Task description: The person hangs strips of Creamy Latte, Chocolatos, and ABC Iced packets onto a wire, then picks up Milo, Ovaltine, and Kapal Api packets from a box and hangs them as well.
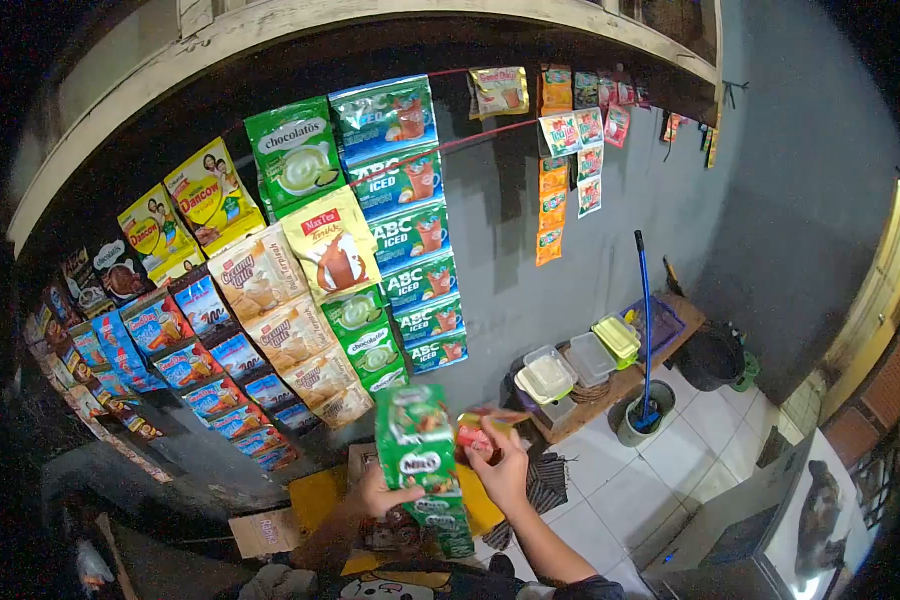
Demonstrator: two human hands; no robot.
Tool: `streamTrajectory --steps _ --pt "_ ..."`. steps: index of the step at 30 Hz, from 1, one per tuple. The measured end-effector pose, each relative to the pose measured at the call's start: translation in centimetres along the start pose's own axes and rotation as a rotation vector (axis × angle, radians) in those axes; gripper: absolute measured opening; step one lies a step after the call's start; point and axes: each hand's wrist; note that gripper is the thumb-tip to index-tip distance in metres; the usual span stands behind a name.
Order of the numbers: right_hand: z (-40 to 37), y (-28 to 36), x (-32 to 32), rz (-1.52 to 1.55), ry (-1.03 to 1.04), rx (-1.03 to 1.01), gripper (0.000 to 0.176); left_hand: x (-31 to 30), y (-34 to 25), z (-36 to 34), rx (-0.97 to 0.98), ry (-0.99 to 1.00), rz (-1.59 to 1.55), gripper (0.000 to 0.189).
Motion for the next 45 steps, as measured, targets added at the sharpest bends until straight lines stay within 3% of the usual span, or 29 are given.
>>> streamTrajectory --steps 1,3,4,5,10,12,13,14,16,17,18,20,21,23,24,26,31,34,35,38,40,44,45 --pt "-0.5 -0.4 0.3 0.034 0.005 0.029 0.034 -1.0 -0.1 -0.2 0.009 -0.032 0.014 0.04" --pt "-0.8 -0.6 0.5 0.017 0.067 0.064 0.032 -2.5 -0.9 -0.7 0.022 -0.058 0.026 0.04" --pt "-1.1 -0.5 0.5 0.007 0.131 0.107 0.031 -2.9 -1.4 -1.1 -0.047 -0.085 -0.167 0.041" --pt "-1.6 -2.1 0.9 0.052 0.113 0.084 0.029 -3.3 -1.5 -1.4 -0.119 -0.11 -0.359 0.041" --pt "-1.0 -0.7 2.0 0.002 0.017 0.239 0.02 -5.1 0.2 -2.4 -0.215 -0.067 -0.532 0.045" --pt "-0.7 -0.1 2.9 -0.041 -0.019 0.149 0.024 -5.2 0.8 -2.5 -0.202 -0.013 -0.545 0.045" --pt "-0.7 0.7 3.5 -0.045 0.046 0.198 0.035 -5.2 0.9 -2.6 -0.198 -0.056 -0.453 0.046" --pt "-0.6 1.7 4.0 -0.093 0.124 0.091 0.047 -5.2 0.9 -2.8 -0.233 -0.008 -0.459 0.045" --pt "-1.2 3.1 5.2 -0.076 0.229 0.081 0.061 -5.7 3.0 -2.5 -0.247 0.114 -0.324 0.045" --pt "-1.4 2.5 6.1 -0.113 0.236 -0.131 0.071 -5.2 1.9 -2.5 -0.277 0.179 -0.455 0.045" --pt "-1.7 3.4 5.9 -0.233 0.346 -0.004 0.063 -5.3 3.3 -2.4 -0.232 0.249 -0.325 0.041" --pt "-2.2 1.2 6.7 -0.138 0.194 -0.229 0.046 -4.5 2.9 -2.1 -0.166 0.265 -0.281 0.038" --pt "-2.0 1.4 6.1 -0.153 0.198 -0.222 0.046 -4.2 3.0 -1.7 -0.164 0.273 -0.295 0.038" --pt "-1.5 2.0 5.4 -0.102 0.339 0.037 0.031 -3.9 3.4 -1.1 -0.092 0.255 -0.206 0.035" --pt "-1.2 2.0 5.0 -0.104 0.329 0.048 0.031 -4.1 3.6 -0.8 -0.099 0.268 -0.206 0.035" --pt "-1.1 1.6 4.1 -0.314 0.591 0.158 0.031 -4.2 3.6 -0.2 -0.162 0.319 -0.132 0.033" --pt "0.3 1.0 2.7 -0.451 0.508 0.138 0.029 -2.8 4.5 1.8 -0.185 0.187 -0.189 0.029" --pt "1.6 -0.3 2.1 -0.251 0.206 -0.241 0.033 -2.1 3.5 3.2 -0.136 0.179 -0.154 0.032" --pt "2.2 -0.2 1.4 -0.262 0.182 -0.182 0.035 -1.8 3.2 3.9 -0.13 0.18 -0.145 0.032" --pt "5.1 0.5 0.1 -0.525 0.11 -0.404 0.034 -0.3 3.3 5.2 -0.158 0.125 0.029 0.032" --pt "7.2 0.5 -0.2 -0.515 -0.005 -0.594 0.034 1.0 4.5 6.0 -0.164 0.041 -0.244 0.03" --pt "11.0 0.5 -0.5 -0.548 -0.074 -0.678 0.03 3.0 8.6 6.4 -0.28 -0.004 -0.166 0.026" --pt "12.4 1.6 -0.4 -0.522 -0.057 -0.661 0.028 2.9 9.6 6.2 -0.401 0.025 -0.069 0.025"
Point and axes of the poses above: each hand's wrist, its own z-axis towards the middle knuckle, its own x-axis out of the palm, y = z × x, and after that the axes turned 12 degrees about -x, right-handed
